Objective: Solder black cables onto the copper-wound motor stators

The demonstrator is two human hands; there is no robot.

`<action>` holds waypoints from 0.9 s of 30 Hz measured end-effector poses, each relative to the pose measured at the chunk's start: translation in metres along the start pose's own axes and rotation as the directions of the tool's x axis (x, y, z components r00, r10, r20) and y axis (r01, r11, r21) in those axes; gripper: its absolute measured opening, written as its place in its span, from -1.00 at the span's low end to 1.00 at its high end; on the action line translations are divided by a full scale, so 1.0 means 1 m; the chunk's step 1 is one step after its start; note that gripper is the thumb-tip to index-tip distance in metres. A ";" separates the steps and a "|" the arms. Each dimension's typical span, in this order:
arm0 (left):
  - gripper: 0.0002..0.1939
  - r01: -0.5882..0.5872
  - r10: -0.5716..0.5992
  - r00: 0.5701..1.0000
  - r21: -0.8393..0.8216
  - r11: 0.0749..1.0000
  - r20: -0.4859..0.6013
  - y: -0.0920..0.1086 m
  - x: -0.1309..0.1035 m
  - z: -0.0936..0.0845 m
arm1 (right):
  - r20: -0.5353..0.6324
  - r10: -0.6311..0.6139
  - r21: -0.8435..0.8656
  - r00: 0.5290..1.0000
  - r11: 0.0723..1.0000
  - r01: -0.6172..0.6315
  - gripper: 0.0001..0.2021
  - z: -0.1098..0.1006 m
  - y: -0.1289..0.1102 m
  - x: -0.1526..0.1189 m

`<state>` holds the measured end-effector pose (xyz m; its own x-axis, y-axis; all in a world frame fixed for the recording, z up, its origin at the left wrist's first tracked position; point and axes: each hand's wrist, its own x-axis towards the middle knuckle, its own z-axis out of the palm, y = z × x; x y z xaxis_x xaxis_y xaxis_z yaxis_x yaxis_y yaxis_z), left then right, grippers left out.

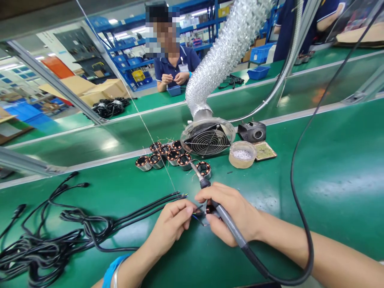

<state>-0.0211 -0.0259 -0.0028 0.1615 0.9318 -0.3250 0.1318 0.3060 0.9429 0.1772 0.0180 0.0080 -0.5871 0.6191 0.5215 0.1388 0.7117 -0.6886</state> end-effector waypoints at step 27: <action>-0.69 -0.400 0.449 0.893 0.531 0.748 0.040 0.004 -0.020 0.015 | -0.035 -0.126 -0.382 0.991 0.919 0.103 -0.77 0.004 0.011 -0.031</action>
<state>-0.0087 -0.0460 0.0065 0.2426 0.9614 0.1298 0.5529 -0.2470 0.7958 0.1939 0.0049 -0.0180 -0.5717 0.5357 0.6214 0.3712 0.8443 -0.3864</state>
